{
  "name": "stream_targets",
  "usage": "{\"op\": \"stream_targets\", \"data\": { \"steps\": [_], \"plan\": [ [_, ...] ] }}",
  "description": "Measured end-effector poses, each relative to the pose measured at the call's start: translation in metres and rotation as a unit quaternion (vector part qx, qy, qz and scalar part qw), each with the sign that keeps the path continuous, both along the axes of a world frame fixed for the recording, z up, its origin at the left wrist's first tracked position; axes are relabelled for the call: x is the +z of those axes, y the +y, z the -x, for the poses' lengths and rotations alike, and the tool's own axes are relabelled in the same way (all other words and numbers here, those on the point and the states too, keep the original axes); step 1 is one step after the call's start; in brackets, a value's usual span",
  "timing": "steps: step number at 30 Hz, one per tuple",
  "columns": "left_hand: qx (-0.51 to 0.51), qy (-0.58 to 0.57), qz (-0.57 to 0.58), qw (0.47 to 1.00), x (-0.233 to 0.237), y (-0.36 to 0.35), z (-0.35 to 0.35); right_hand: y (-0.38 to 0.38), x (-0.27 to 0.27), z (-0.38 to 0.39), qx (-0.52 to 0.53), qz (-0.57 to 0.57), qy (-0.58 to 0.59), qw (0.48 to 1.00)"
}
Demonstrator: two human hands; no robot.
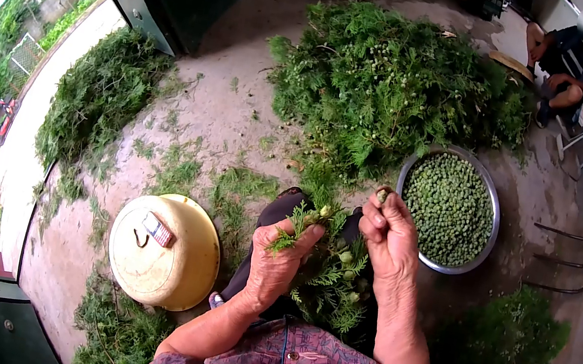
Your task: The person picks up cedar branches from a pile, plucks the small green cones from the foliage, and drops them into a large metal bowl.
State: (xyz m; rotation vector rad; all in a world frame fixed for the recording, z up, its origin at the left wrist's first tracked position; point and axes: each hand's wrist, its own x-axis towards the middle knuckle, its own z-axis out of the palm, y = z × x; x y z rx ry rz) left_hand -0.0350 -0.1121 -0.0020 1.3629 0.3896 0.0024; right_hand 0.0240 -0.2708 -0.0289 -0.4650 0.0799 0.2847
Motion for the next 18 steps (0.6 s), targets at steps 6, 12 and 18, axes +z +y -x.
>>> {"op": "stream_targets", "data": {
  "steps": [6,12,18],
  "plan": [
    [-0.038,-0.113,-0.152,0.981,-0.007,-0.001,-0.003,0.0,0.043,0.003,0.012,0.027,-0.001,1.0],
    [-0.053,-0.136,-0.207,0.967,-0.01,0.0,-0.004,0.008,0.048,0.011,0.091,0.354,-0.163,0.916],
    [-0.056,-0.14,-0.18,0.972,-0.008,0.0,-0.003,0.015,0.04,0.013,-0.001,0.552,-0.334,0.764]
  ]
}}
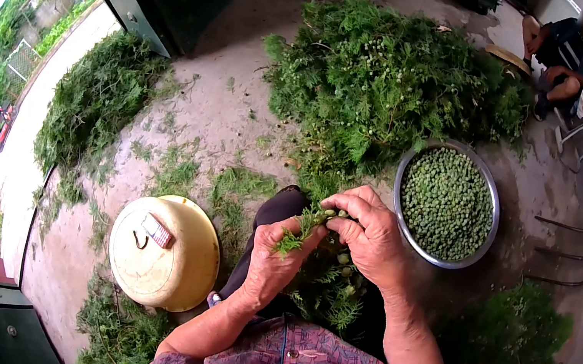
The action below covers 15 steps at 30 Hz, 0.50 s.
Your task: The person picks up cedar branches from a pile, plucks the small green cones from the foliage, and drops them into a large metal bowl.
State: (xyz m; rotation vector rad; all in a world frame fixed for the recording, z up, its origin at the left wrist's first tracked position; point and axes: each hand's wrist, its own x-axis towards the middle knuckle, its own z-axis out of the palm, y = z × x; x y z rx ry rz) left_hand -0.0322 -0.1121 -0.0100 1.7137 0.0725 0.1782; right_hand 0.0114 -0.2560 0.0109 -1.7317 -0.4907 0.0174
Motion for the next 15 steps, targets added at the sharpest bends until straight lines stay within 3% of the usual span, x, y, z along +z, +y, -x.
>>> {"op": "stream_targets", "data": {
  "steps": [2,3,4,5,6,9,12,15],
  "plan": [
    [-0.01,0.019,-0.008,1.0,0.004,0.002,0.002,0.001,-0.007,-0.001,-0.005,0.001,-0.029,1.0],
    [-0.015,0.027,-0.012,0.999,0.005,0.004,0.002,-0.002,-0.009,-0.001,0.018,-0.123,0.116,0.985],
    [-0.016,0.038,0.001,0.999,0.005,0.005,0.003,-0.006,-0.01,0.0,0.042,-0.243,0.257,0.934],
    [-0.015,0.048,0.013,0.999,0.004,0.006,0.003,-0.01,-0.013,0.0,0.066,-0.354,0.389,0.848],
    [-0.015,0.057,0.026,0.998,0.004,0.007,0.003,-0.011,-0.014,-0.004,0.078,-0.408,0.371,0.831],
    [-0.003,0.056,0.009,0.998,0.006,0.008,0.002,-0.01,0.0,-0.003,0.003,-0.384,0.345,0.856],
    [0.001,0.004,-0.031,1.0,0.0,0.005,0.0,-0.007,0.007,0.001,0.033,-0.361,0.319,0.876],
    [-0.007,-0.015,-0.053,0.998,-0.011,0.005,0.0,-0.003,0.015,0.004,0.03,-0.108,0.197,0.974]
  ]
}}
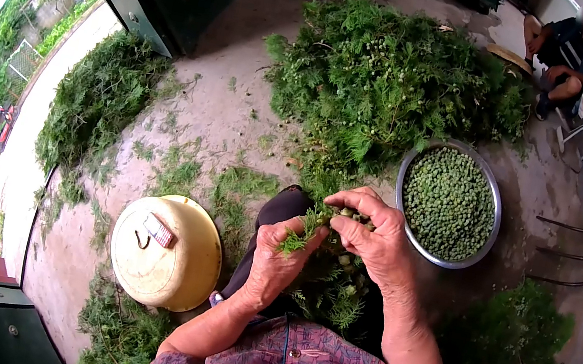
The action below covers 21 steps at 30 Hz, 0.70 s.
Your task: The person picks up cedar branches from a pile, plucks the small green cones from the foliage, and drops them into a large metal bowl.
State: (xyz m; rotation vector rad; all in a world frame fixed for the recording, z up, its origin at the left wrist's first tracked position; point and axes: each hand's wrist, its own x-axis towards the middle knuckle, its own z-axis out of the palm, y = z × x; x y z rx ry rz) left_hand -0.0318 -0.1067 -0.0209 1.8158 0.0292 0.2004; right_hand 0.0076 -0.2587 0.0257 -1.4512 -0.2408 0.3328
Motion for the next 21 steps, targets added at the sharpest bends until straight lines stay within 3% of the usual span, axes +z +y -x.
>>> {"op": "stream_targets", "data": {
  "steps": [2,4,5,6,7,8,10,15,17,19,21],
  "plan": [
    [-0.005,-0.031,-0.053,0.998,0.008,0.0,0.001,0.005,-0.012,-0.002,-0.012,0.146,-0.236,0.961],
    [-0.009,-0.019,-0.047,0.999,0.011,0.001,0.002,0.01,-0.02,-0.003,-0.05,0.153,-0.301,0.94],
    [-0.011,0.009,-0.015,1.0,0.01,0.002,0.002,0.01,-0.019,-0.002,-0.032,0.056,-0.149,0.987],
    [-0.013,0.037,0.018,0.999,0.01,0.003,0.002,0.01,-0.018,0.0,-0.013,-0.043,0.009,0.999],
    [0.001,0.081,0.075,0.994,0.013,0.002,0.002,0.009,-0.018,0.003,0.007,-0.14,0.167,0.976],
    [0.016,0.125,0.133,0.983,0.02,0.001,0.002,0.009,-0.027,0.002,-0.007,-0.263,0.202,0.943],
    [0.043,0.168,0.198,0.965,0.023,0.001,0.002,0.0,-0.037,-0.006,-0.053,-0.367,0.218,0.903],
    [0.037,0.199,0.257,0.945,0.031,0.003,-0.004,-0.037,-0.062,-0.028,-0.243,-0.381,0.241,0.859],
    [-0.002,0.231,0.285,0.93,0.024,0.014,-0.006,-0.068,-0.084,-0.045,-0.364,-0.373,0.304,0.798],
    [0.046,0.259,0.329,0.907,0.033,0.007,-0.008,-0.11,-0.109,-0.069,-0.47,-0.394,0.31,0.726],
    [0.055,0.272,0.345,0.897,0.021,0.016,-0.009,-0.139,-0.098,-0.078,-0.529,-0.387,0.252,0.711]
  ]
}}
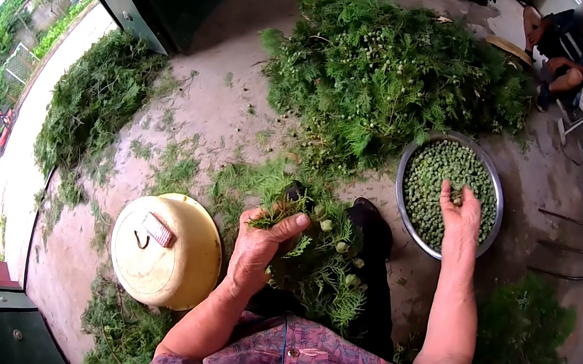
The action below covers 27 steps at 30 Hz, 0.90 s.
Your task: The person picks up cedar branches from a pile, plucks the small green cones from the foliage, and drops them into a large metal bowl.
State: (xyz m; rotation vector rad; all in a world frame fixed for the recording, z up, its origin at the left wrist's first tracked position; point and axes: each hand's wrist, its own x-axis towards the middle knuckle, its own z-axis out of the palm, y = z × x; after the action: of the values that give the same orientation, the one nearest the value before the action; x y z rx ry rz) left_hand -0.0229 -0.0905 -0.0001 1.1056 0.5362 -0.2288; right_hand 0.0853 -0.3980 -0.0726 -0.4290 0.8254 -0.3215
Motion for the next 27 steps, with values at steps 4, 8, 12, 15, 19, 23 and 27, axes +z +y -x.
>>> {"op": "stream_targets", "data": {
  "steps": [4,8,12,15,19,23,27],
  "plan": [
    [0.06,0.034,0.052,0.996,0.0,-0.002,-0.001,-0.086,-0.03,-0.017,0.038,0.099,-0.107,0.989],
    [0.04,0.005,0.039,0.998,-0.002,-0.001,-0.001,-0.098,-0.014,-0.025,0.001,0.147,-0.026,0.989],
    [0.092,0.0,0.032,0.995,-0.009,-0.007,0.0,-0.012,0.037,0.004,0.267,0.346,-0.171,0.883],
    [0.064,-0.005,0.026,0.998,-0.007,-0.005,0.0,0.076,0.072,0.04,0.419,0.446,-0.253,0.749],
    [0.061,-0.011,0.02,0.998,0.001,-0.005,0.006,0.141,0.081,0.07,0.382,0.629,-0.351,0.579],
    [0.004,-0.078,-0.034,0.996,0.001,0.002,0.011,0.154,0.071,0.077,0.407,0.607,-0.311,0.608],
    [0.002,-0.069,-0.021,0.997,0.01,-0.001,0.013,0.161,0.068,0.079,0.416,0.355,-0.268,0.793]
  ]
}}
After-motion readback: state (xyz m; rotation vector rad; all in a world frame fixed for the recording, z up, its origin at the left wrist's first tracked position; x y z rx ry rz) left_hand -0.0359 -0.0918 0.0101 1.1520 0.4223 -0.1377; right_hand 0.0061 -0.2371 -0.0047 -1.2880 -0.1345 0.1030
